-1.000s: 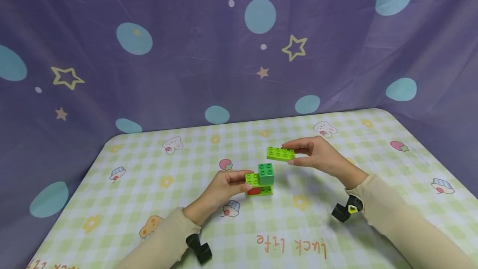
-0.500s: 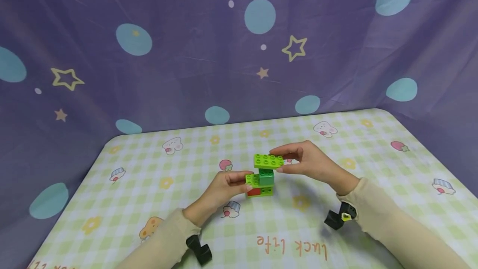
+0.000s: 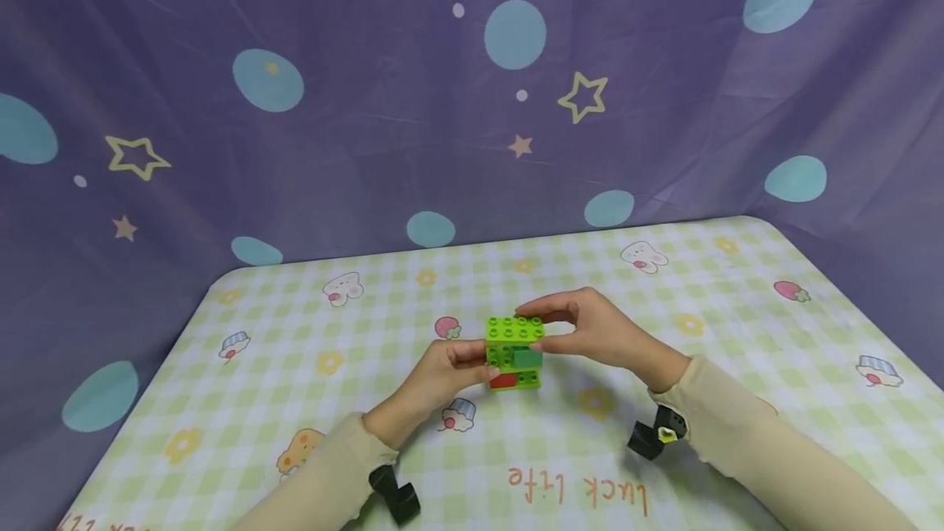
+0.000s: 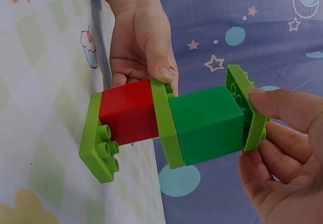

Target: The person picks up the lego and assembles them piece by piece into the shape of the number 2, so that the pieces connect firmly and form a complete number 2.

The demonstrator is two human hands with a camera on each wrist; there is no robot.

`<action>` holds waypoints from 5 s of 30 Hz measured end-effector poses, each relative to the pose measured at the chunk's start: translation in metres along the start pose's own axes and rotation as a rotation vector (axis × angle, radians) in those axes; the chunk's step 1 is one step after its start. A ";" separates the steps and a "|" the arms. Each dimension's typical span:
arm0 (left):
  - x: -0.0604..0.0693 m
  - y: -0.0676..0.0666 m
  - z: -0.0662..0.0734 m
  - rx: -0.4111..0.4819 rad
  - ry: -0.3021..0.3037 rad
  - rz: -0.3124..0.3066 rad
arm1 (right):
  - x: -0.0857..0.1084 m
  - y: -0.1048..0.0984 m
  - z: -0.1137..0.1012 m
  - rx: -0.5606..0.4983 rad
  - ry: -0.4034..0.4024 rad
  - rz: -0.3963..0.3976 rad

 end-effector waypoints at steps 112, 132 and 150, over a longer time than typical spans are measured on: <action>0.000 0.001 -0.002 -0.017 -0.019 -0.018 | 0.018 0.028 0.022 -0.250 0.105 0.173; 0.002 -0.001 0.002 -0.010 -0.007 -0.044 | 0.017 0.027 0.019 -0.234 0.117 0.163; 0.001 0.000 0.001 0.016 -0.015 -0.037 | 0.030 0.016 0.030 -0.196 0.131 0.164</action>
Point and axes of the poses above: each hand's wrist, its own x-axis away from the middle knuckle, its own y-axis out of the palm, z = x × y, the point moved 1 cm from there along -x, towards the middle knuckle, and after that the axes turned 14 degrees about z, right-handed, at the moved point
